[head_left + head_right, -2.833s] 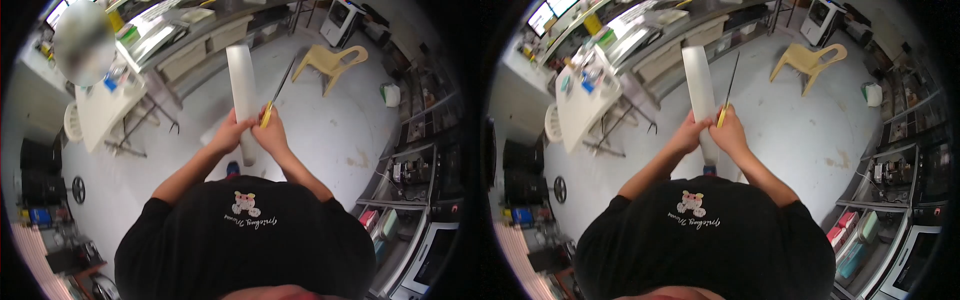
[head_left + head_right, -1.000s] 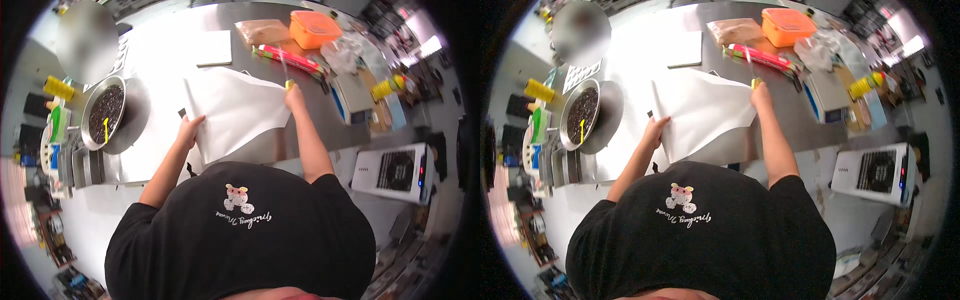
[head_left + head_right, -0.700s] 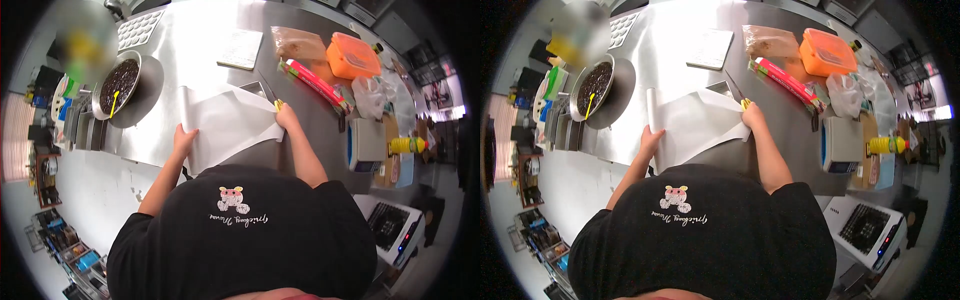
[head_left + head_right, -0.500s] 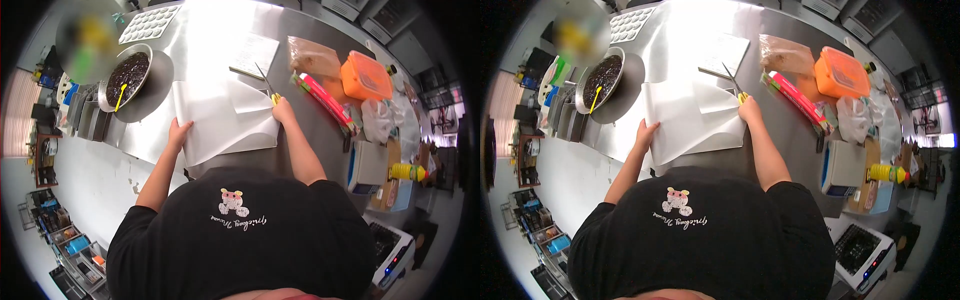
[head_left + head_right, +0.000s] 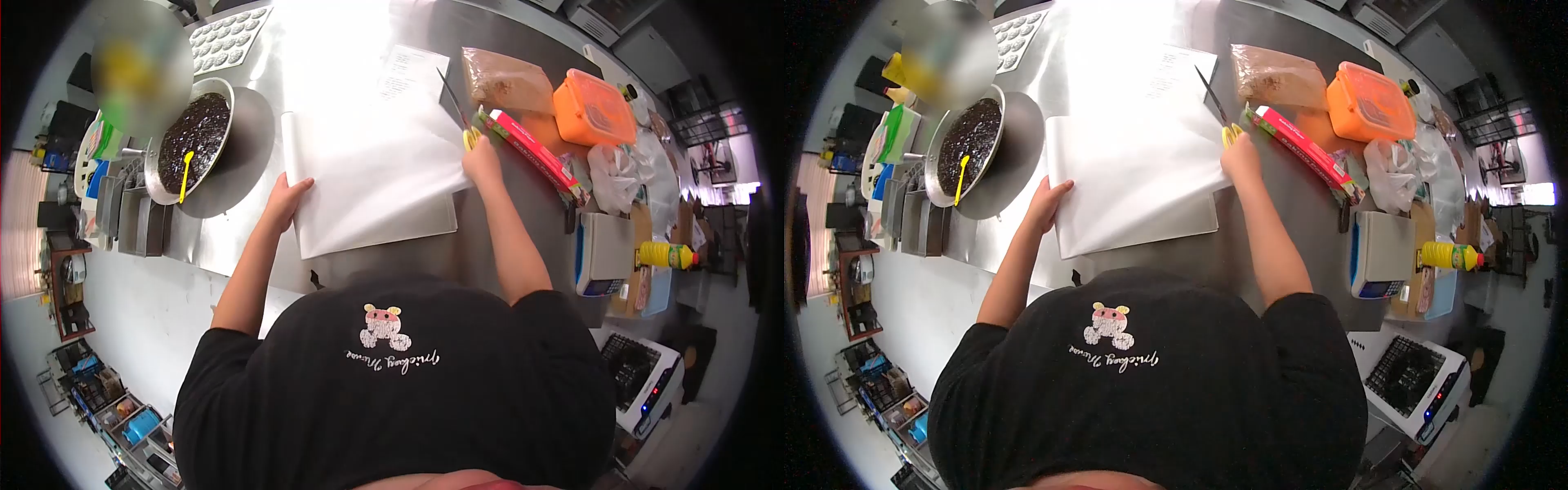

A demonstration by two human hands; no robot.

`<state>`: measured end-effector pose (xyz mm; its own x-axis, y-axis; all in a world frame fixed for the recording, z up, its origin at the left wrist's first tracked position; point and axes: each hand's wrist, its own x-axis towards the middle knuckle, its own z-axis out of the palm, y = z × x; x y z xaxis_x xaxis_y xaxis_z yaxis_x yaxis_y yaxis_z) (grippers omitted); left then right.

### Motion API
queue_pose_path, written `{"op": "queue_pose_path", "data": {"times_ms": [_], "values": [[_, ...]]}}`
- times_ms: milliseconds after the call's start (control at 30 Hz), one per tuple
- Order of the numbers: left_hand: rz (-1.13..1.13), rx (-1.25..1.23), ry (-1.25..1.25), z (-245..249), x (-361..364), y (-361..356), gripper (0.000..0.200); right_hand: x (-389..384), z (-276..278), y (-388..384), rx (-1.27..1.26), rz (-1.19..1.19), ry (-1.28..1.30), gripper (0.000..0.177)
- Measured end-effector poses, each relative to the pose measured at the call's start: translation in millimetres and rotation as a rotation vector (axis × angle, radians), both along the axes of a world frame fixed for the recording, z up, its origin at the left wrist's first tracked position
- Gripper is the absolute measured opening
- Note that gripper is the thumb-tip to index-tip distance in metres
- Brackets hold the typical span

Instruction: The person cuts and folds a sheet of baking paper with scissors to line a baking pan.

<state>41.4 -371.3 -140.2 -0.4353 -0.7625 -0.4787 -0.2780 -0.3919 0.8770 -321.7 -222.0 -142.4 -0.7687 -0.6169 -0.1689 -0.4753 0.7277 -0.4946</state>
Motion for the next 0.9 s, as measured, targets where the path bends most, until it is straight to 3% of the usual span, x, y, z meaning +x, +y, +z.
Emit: {"op": "queue_pose_path", "data": {"times_ms": [267,567,900], "values": [[0.054,-0.079,-0.126,-6.7,24.2,53.7,0.059,33.3,-7.3,87.7,0.035,-0.02,-0.04,0.033],[0.012,-0.455,-0.343,-41.8,34.7,47.7,0.054,41.5,-33.2,99.0,0.055,-0.019,-0.053,0.035],[0.174,-0.101,-0.248,-45.3,19.7,41.8,0.048,29.9,-41.6,80.3,-0.025,-0.022,-0.059,0.036]]}}
